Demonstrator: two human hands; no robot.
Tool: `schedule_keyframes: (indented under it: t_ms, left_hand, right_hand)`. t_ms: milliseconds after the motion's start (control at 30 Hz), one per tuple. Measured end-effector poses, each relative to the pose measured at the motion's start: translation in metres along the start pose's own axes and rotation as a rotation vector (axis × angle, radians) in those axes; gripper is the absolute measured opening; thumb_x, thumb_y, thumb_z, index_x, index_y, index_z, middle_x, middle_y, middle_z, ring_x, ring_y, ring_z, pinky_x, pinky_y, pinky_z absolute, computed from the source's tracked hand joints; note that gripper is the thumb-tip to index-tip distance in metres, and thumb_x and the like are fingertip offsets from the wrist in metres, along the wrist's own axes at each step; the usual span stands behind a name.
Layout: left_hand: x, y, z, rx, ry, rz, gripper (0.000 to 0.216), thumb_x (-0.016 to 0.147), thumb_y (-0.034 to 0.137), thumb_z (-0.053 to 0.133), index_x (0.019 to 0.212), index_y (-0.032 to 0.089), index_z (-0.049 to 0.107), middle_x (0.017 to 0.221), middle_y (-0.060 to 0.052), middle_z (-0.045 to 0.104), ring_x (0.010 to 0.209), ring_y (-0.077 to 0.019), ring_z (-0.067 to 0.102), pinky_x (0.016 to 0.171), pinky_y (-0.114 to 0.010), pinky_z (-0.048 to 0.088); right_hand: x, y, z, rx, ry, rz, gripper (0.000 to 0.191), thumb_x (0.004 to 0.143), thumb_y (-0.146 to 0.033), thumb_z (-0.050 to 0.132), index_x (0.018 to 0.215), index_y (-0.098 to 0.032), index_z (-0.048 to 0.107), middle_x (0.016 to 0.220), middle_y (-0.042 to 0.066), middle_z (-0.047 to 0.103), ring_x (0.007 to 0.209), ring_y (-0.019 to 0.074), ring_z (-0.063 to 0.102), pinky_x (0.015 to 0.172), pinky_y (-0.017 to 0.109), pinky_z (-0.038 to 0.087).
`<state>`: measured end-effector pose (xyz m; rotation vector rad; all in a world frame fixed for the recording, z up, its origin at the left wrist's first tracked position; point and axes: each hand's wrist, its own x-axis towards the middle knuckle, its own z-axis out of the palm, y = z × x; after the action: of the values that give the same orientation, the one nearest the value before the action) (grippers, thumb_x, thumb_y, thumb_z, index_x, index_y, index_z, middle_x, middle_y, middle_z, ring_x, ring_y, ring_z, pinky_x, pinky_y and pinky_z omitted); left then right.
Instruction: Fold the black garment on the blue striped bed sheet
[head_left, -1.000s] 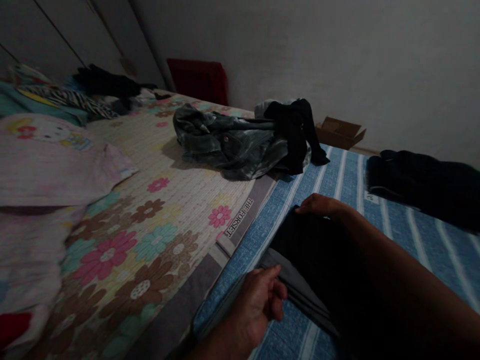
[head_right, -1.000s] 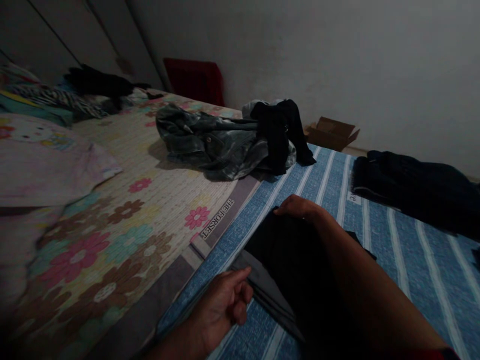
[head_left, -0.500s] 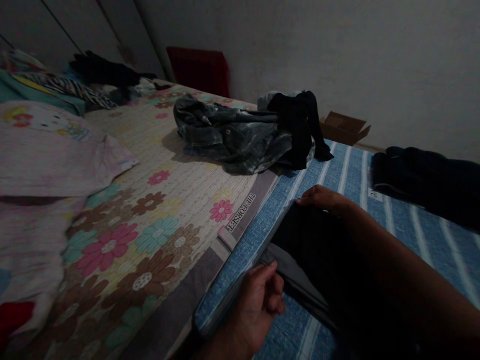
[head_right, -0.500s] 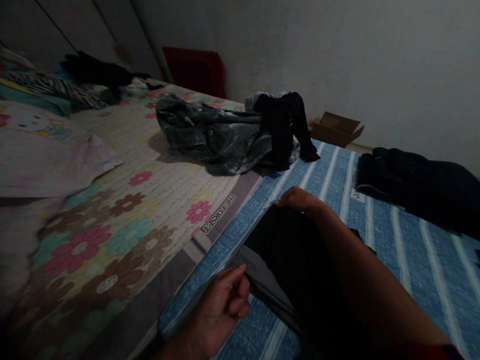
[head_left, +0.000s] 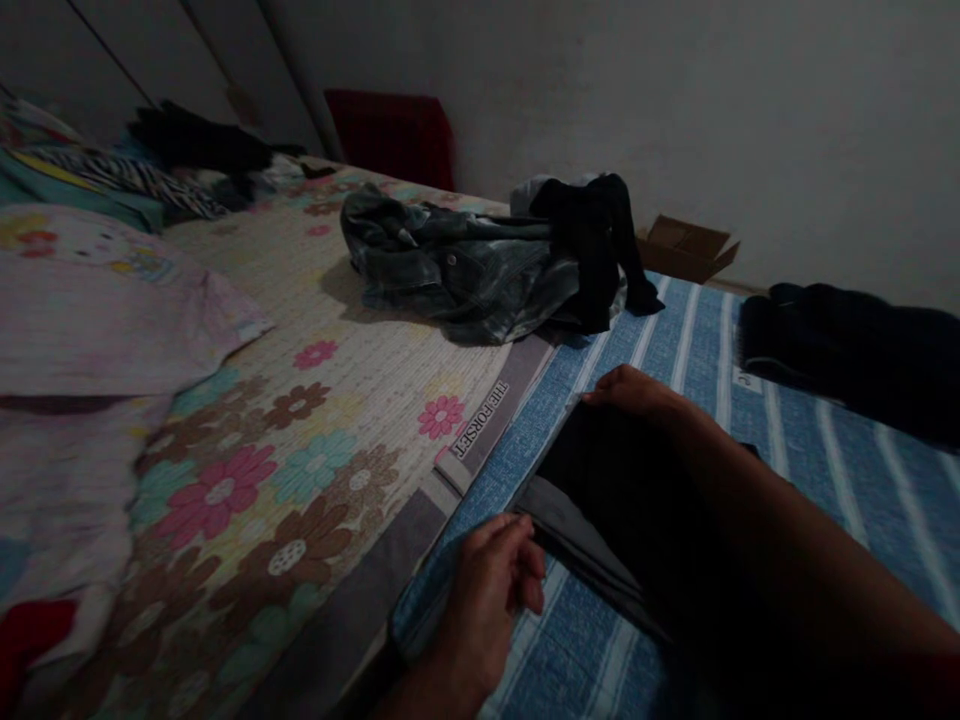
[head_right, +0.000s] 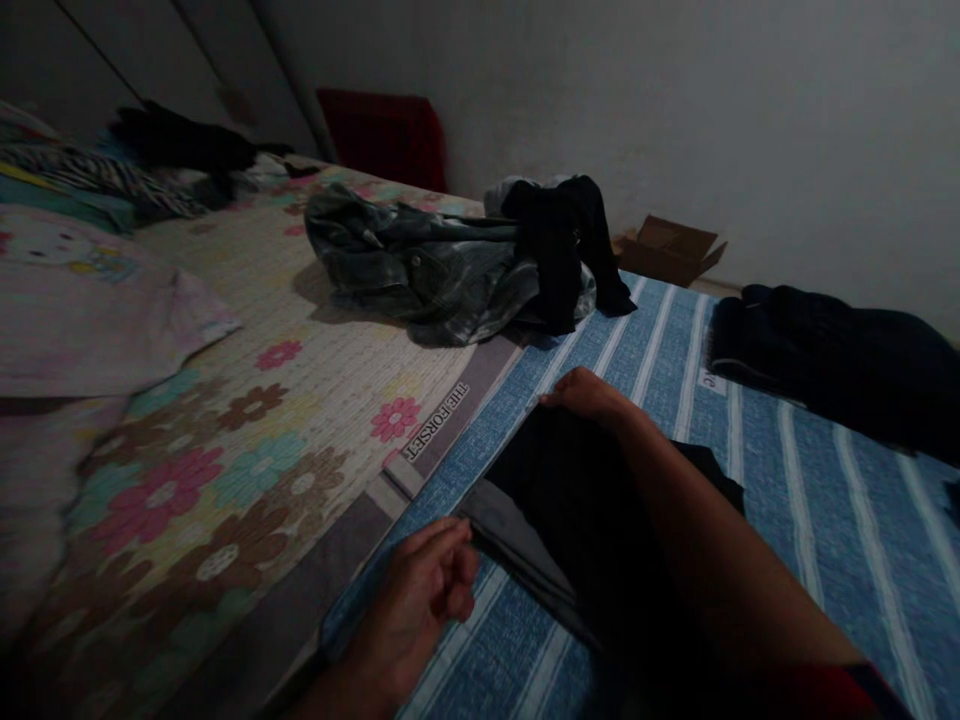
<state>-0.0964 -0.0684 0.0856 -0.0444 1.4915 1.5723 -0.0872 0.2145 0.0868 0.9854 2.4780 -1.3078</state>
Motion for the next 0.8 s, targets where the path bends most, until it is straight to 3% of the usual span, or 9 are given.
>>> schedule_keyframes:
  t_ms: [100,167,233,300,400,533,700,800]
  left_hand:
    - [-0.008,0.005,0.0,0.437,0.039,0.407,0.025,0.084,0.036,0.051,0.065,0.02,0.052,0.052,0.001,0.053,0.042,-0.0104,0.048,0.045,-0.024,0.038]
    - [-0.008,0.007,0.003,0.765,-0.006,0.733,0.016,0.085,0.027,0.049,0.074,0.02,0.059,0.073,-0.005,0.064,0.069,-0.017,0.061,0.068,-0.029,0.048]
    - [-0.004,0.005,0.006,1.058,-0.081,0.953,0.017,0.085,0.018,0.047,0.09,0.018,0.063,0.105,-0.01,0.066,0.102,-0.0237,0.058,0.094,-0.039,0.041]
    - [0.004,0.002,0.008,1.284,-0.131,1.01,0.025,0.084,0.012,0.044,0.102,0.016,0.061,0.123,-0.013,0.058,0.118,-0.0275,0.049,0.104,-0.047,0.031]
    - [0.013,-0.004,0.005,1.452,-0.15,1.001,0.029,0.083,0.009,0.043,0.107,0.014,0.059,0.125,-0.015,0.057,0.123,-0.0287,0.045,0.105,-0.051,0.027]
    - [0.016,-0.004,0.0,1.505,-0.165,1.028,0.028,0.084,0.009,0.043,0.106,0.016,0.058,0.124,-0.013,0.058,0.123,-0.0271,0.046,0.105,-0.052,0.028]
    - [0.018,-0.003,-0.002,1.531,-0.132,1.074,0.026,0.084,0.01,0.042,0.103,0.017,0.059,0.122,-0.013,0.06,0.12,-0.0276,0.049,0.104,-0.054,0.03]
    - [0.02,-0.002,-0.002,1.513,-0.135,1.152,0.021,0.085,0.011,0.043,0.096,0.017,0.059,0.116,-0.012,0.063,0.116,-0.0261,0.053,0.104,-0.052,0.032]
  right_hand:
    - [0.001,0.0,0.001,-0.022,0.021,-0.003,0.032,0.071,-0.039,0.063,0.052,-0.018,0.047,0.046,-0.005,0.041,0.043,0.0075,0.033,0.043,0.024,0.026]
    - [0.002,0.001,0.002,-0.035,0.032,-0.009,0.034,0.072,-0.04,0.063,0.052,-0.018,0.046,0.046,-0.005,0.04,0.042,0.0071,0.031,0.042,0.023,0.025]
    - [0.002,0.002,0.003,-0.049,0.047,-0.021,0.034,0.073,-0.04,0.062,0.052,-0.019,0.046,0.045,-0.005,0.038,0.042,0.007,0.031,0.042,0.023,0.024]
    - [0.001,0.001,0.004,-0.067,0.069,-0.037,0.033,0.073,-0.038,0.061,0.052,-0.018,0.046,0.046,-0.006,0.038,0.043,0.0069,0.031,0.042,0.023,0.025]
    - [0.0,0.0,0.005,-0.101,0.116,-0.061,0.029,0.075,-0.036,0.06,0.055,-0.017,0.05,0.047,-0.005,0.04,0.044,0.007,0.034,0.044,0.022,0.026]
    - [-0.003,0.002,0.004,-0.16,0.219,-0.094,0.03,0.08,-0.036,0.055,0.057,-0.016,0.053,0.049,-0.004,0.042,0.047,0.0082,0.039,0.045,0.022,0.027]
    - [-0.023,-0.001,0.001,-0.27,0.38,-0.159,0.024,0.084,-0.034,0.051,0.073,-0.016,0.063,0.067,0.003,0.058,0.063,0.0136,0.051,0.054,0.024,0.03]
    - [-0.044,-0.005,0.0,-0.328,0.373,-0.226,0.02,0.083,-0.033,0.053,0.081,-0.017,0.065,0.075,0.004,0.062,0.068,0.0153,0.054,0.057,0.024,0.032]
